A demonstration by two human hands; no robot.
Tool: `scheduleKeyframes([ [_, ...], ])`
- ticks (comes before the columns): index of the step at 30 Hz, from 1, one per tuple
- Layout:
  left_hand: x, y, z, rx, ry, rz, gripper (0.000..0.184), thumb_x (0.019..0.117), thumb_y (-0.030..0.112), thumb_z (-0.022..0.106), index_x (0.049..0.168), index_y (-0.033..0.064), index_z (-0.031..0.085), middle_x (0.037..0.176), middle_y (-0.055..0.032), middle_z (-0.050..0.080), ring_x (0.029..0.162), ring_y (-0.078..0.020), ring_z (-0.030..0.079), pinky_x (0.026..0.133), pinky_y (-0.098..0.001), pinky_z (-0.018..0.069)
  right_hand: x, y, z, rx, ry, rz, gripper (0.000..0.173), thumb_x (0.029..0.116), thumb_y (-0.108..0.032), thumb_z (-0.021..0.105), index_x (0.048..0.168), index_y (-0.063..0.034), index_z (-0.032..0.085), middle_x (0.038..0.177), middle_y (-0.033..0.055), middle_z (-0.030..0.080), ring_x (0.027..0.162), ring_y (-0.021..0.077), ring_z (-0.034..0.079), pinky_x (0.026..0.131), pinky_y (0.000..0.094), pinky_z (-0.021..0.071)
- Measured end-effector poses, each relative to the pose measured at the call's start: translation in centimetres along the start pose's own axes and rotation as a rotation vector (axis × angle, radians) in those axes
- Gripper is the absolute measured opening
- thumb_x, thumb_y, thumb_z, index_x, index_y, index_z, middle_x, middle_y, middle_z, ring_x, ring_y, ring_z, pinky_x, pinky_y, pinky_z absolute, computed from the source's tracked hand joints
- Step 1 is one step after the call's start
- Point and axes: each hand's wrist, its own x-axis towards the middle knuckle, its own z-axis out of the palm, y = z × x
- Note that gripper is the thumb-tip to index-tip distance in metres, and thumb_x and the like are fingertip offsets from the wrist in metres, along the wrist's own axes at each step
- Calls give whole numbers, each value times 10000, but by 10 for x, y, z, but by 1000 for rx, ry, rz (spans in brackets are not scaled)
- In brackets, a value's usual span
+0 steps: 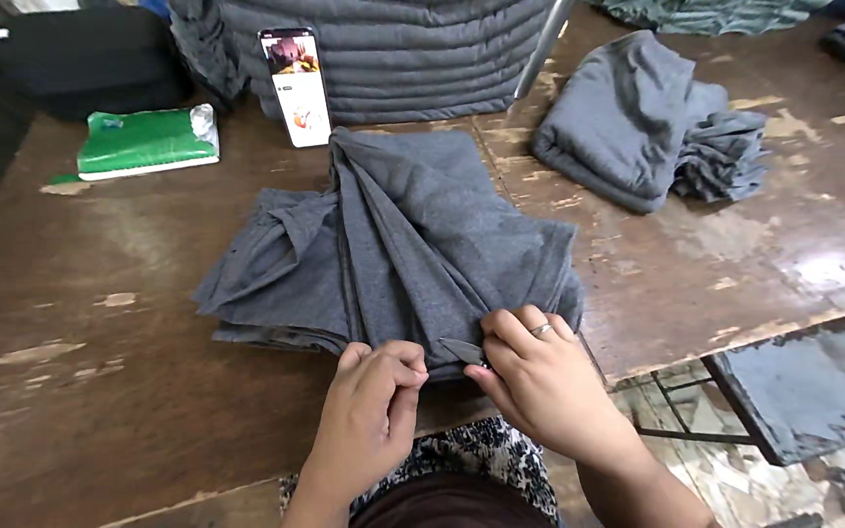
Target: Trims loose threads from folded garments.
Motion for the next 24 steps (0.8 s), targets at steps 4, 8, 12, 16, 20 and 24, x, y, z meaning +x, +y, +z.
scheduleKeyframes([
  [4, -1, 0, -3, -25, -11, 10, 36, 1046, 186, 522, 1048, 157, 542, 1016, 20, 652, 900, -30, 600, 842, -220, 426, 0, 1, 0, 23, -5, -1, 551, 1074, -477, 351, 760, -114, 622, 1036, 80, 677, 948, 290, 608, 764, 439, 447],
  [8, -2, 0, -7, -42, -10, 0, 52, 1053, 208, 526, 1049, 160, 546, 1018, 24, 647, 899, -26, 592, 835, -207, 429, -2, 11, -1, 119, -19, -49, 595, 1081, -547, 306, 819, -119, 626, 1042, 86, 659, 960, 291, 583, 788, 440, 427],
  [12, -2, 0, -6, -64, 8, 17, 53, 1048, 210, 545, 1048, 160, 562, 1021, 31, 660, 912, -22, 607, 850, -208, 436, -1, 5, -4, 50, -23, -42, 649, 1060, -609, 277, 837, -111, 629, 991, 110, 637, 939, 315, 598, 779, 466, 437],
  [16, -1, 2, -1, -77, 30, 27, 26, 1028, 175, 578, 1048, 160, 585, 1037, 38, 682, 924, -18, 612, 852, -211, 432, 6, -1, -2, 11, -18, -31, 620, 1066, -580, 303, 801, -120, 623, 890, 95, 604, 854, 314, 584, 708, 460, 417],
  [20, -3, 3, -15, -169, -36, 62, 142, 1036, 307, 586, 972, 183, 609, 915, 68, 697, 818, -4, 610, 846, -238, 420, 7, 1, 0, 86, -5, -20, 572, 1076, -528, 328, 760, -133, 596, 821, 63, 582, 819, 283, 567, 706, 441, 401],
  [24, -5, 4, -44, -321, -185, 108, 542, 950, 697, 523, 985, 197, 729, 812, 95, 681, 815, -13, 589, 924, -296, 392, 10, 1, 1, 256, 123, 21, 520, 1024, -573, 489, 818, -107, 590, 845, 82, 591, 801, 246, 562, 725, 426, 410],
])
